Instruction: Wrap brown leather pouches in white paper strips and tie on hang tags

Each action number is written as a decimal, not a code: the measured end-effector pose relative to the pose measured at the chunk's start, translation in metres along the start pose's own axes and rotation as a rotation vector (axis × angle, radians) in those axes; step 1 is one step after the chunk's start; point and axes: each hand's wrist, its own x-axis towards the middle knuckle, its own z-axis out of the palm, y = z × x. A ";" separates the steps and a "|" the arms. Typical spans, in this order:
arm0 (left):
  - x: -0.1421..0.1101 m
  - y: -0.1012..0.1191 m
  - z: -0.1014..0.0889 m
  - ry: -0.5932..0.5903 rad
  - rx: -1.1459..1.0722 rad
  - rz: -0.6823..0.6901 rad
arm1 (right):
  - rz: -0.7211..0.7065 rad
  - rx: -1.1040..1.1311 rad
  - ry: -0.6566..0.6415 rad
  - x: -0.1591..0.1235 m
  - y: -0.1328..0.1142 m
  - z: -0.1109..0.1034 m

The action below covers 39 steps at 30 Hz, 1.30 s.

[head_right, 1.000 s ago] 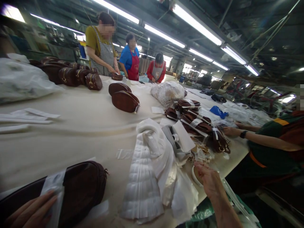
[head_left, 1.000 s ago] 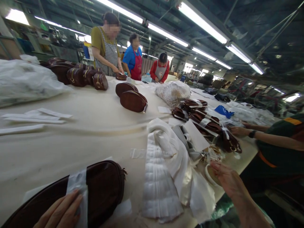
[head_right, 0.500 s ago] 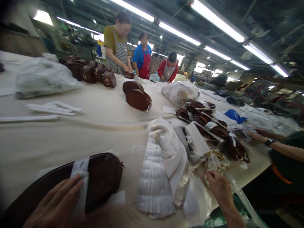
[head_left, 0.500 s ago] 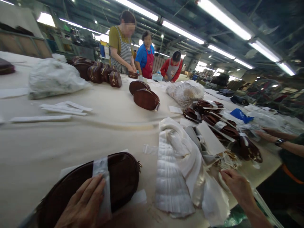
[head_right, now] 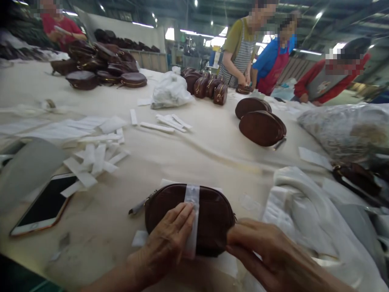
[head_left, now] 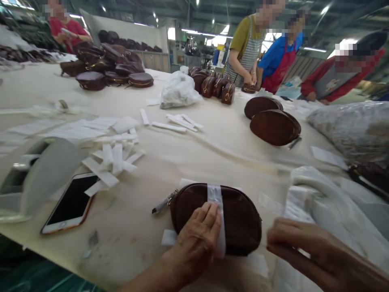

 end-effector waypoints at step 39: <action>-0.001 -0.001 0.004 0.065 -0.020 0.007 | 0.279 0.214 -0.311 0.184 0.063 0.023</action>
